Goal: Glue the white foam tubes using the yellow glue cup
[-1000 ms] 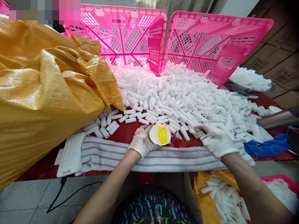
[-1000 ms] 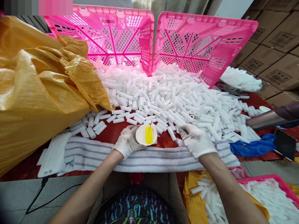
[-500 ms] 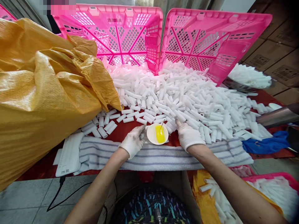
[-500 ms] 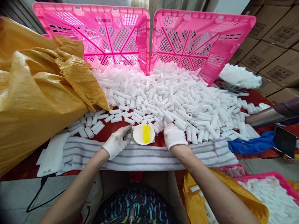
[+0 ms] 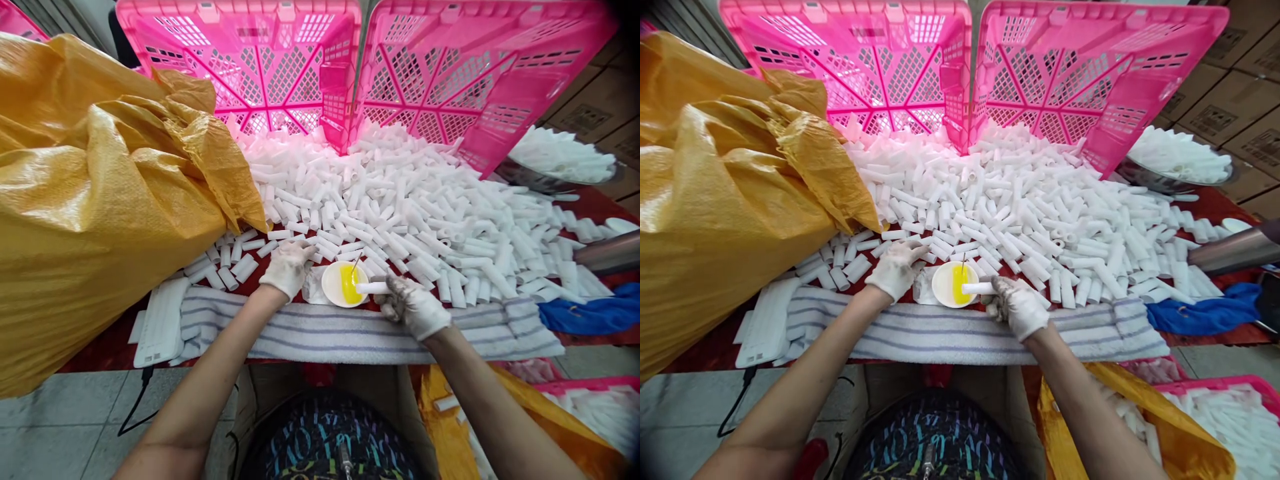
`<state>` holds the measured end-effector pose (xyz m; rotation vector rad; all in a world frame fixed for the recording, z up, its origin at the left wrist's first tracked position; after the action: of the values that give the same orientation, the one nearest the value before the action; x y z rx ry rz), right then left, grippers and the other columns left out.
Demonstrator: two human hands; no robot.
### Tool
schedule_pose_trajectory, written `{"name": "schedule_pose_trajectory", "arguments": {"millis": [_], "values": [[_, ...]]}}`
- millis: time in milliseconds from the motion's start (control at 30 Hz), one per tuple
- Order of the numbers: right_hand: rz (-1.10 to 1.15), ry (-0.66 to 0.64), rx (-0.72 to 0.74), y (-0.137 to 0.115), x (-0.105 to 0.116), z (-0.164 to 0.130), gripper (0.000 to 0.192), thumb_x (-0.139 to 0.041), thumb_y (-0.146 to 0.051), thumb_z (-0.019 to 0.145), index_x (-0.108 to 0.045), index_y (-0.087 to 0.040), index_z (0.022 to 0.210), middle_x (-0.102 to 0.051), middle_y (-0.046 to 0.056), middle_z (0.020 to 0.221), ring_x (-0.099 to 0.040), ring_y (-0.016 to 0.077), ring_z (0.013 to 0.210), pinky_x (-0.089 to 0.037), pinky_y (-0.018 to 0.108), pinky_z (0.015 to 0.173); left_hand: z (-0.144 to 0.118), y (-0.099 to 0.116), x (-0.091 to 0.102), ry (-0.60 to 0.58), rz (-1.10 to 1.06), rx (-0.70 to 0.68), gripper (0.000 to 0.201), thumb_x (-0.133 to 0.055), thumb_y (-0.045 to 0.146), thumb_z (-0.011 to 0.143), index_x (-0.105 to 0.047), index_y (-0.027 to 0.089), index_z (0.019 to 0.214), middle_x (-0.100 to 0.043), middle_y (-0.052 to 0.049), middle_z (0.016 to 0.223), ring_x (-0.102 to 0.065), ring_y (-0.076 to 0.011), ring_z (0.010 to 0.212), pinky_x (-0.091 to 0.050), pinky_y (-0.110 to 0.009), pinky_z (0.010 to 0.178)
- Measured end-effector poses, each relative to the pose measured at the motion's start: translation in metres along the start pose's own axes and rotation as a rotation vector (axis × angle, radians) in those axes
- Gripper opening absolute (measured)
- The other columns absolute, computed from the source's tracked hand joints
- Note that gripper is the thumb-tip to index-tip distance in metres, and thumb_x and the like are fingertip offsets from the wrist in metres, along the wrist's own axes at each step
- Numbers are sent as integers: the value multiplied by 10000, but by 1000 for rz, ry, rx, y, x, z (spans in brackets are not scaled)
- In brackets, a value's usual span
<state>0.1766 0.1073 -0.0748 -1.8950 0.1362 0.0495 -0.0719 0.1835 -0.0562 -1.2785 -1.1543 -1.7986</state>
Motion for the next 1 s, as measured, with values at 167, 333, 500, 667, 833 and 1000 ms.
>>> {"name": "schedule_pose_trajectory", "arguments": {"millis": [167,333,500,667,833,1000], "values": [[31,60,-36,8,-21,12,533,-607,-538,761,-609,-139,1114,-525,-27,544,-400,53,393,-281,168,349,11,3,-13,-90,56,58,330,-563,286,821,-628,260,1144,-612,-84,1100,-549,-266,1010,-434,-403,888],[-265,97,254,11,-21,7,401,-678,-453,732,-653,-160,1004,-654,38,773,-610,130,673,-536,250,619,-4,-6,-7,-25,-94,198,407,-527,277,846,-556,227,1248,-610,-89,1141,-575,-230,1043,-443,-352,933],[-427,57,442,16,-15,-3,347,-659,-381,779,-633,-201,1074,-661,58,1083,-633,189,994,-527,338,931,-26,-15,-3,76,-592,333,386,-551,305,808,-547,203,1180,-629,-40,1134,-598,-176,1010,-466,-292,920],[-493,41,525,16,-13,-6,295,-621,-368,817,-654,-197,1055,-671,57,1063,-641,200,987,-515,367,965,-41,-10,-7,30,-630,402,209,-613,294,733,-590,191,914,-647,3,851,-618,-147,761,-506,-255,738],[-491,23,491,16,-15,-7,337,-623,-381,817,-637,-201,1102,-663,56,1100,-635,201,1014,-535,347,941,-46,3,-5,14,-465,349,256,-603,245,763,-637,218,1016,-645,-11,957,-615,-151,852,-482,-256,826],[-500,19,630,14,-17,-9,269,-667,-343,782,-652,-193,1005,-673,63,996,-645,196,943,-550,348,890,-46,5,-7,-69,-287,335,292,-572,239,797,-672,218,1071,-611,-68,1028,-606,-211,915,-470,-337,892]]}}
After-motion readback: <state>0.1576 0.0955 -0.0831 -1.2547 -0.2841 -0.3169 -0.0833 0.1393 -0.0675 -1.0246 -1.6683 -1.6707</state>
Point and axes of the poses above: each hand's wrist, its own z-axis towards the middle knuckle, its own x-axis out of the back of the hand, y = z × x, the point moved 3 cm from there along z, towards the middle knuckle
